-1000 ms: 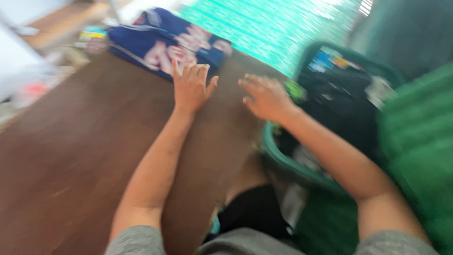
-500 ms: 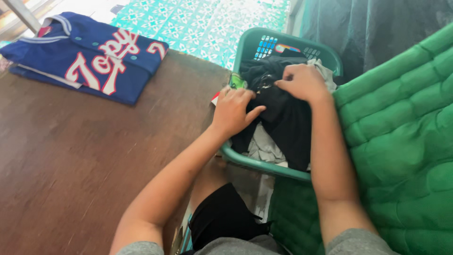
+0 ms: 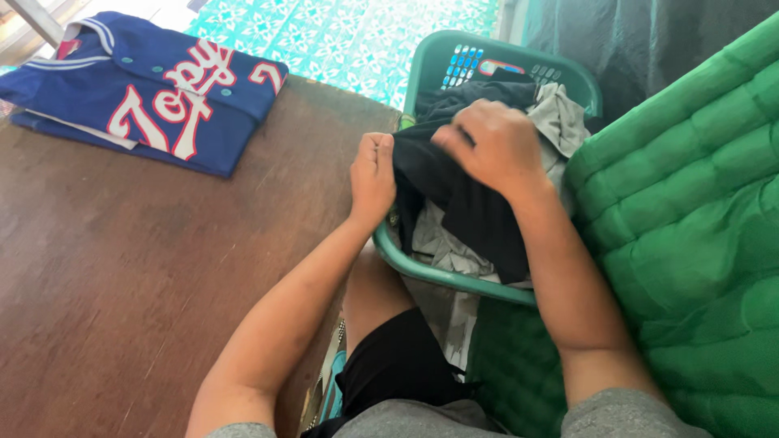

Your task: The person folds a blue baseball jersey with the number 21 on the back, buttoning it and smoothing the fabric before folding it into a neat rectangle. They then pick up a black t-shirt and begin to unfold it on the table.

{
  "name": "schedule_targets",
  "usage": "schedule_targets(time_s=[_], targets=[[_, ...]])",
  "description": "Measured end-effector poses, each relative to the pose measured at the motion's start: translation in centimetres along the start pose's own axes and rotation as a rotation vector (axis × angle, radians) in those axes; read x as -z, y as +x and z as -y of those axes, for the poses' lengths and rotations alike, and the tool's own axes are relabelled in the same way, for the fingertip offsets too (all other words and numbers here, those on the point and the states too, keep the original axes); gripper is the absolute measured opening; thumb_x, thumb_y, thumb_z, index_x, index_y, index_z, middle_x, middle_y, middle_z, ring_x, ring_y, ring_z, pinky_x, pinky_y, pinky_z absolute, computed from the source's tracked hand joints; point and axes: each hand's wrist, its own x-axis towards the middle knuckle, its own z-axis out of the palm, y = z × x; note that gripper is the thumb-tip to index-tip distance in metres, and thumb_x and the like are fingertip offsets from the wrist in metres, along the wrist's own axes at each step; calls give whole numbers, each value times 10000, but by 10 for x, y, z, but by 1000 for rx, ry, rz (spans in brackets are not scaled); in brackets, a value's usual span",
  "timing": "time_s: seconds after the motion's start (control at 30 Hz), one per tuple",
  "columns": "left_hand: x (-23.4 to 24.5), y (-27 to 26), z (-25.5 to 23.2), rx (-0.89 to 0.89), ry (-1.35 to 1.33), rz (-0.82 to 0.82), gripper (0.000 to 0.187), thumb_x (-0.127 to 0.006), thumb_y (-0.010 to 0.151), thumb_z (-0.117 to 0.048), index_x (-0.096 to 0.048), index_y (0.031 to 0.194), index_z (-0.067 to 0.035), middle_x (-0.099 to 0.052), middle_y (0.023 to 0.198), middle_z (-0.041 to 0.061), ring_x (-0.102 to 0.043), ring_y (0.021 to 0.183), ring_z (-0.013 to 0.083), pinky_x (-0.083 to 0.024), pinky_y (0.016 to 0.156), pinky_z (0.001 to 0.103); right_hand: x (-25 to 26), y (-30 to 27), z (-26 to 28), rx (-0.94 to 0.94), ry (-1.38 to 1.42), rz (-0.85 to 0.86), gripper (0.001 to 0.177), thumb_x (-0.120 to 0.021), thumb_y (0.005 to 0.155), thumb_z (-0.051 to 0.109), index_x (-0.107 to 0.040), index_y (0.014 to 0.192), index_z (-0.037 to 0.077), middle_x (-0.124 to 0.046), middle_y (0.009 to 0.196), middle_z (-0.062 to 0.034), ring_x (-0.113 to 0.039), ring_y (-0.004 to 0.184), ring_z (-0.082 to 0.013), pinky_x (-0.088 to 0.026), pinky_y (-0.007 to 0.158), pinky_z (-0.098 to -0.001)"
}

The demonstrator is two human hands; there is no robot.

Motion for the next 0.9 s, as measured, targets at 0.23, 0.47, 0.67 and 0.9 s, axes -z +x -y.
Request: schedule_targets(time_s=[0.23,0.47,0.67,0.9], targets=[[11,-4,-8,8,-98,183,400,-757,951,-411,-635,1043,-41,-704,892,72,-632,850,137,-542,788,341,-4,2,21,104,-20,196,578,-821,640,453,-748,1067,70,-642,938,-95,-616,926,-311,-451,786,-441],[19,-13,-52,13,162,311,791,-882,703,-433,-525,1313,-78,-681,929,92,-683,772,243,-561,721,371,-17,-13,17,-2,-47,-174,481,-650,825,39,-643,1306,28,-695,1162,-129,-680,1050,-342,-537,890,-458],[22,-18,-37,-468,194,113,450,-768,816,-141,-581,1216,-55,-655,1165,164,-645,1064,361,-525,903,424,-10,-14,37,297,128,-185,429,-703,863,120,-626,1266,-6,-703,1165,-166,-712,1004,-354,-567,837,-469],[28,-21,-70,-265,-222,112,177,-682,958,-85,-619,1104,-8,-640,984,94,-643,925,202,-548,852,347,4,-1,39,377,226,-223,929,-764,858,573,-399,1477,-15,-574,1392,-267,-638,1225,-447,-539,1030,-506]])
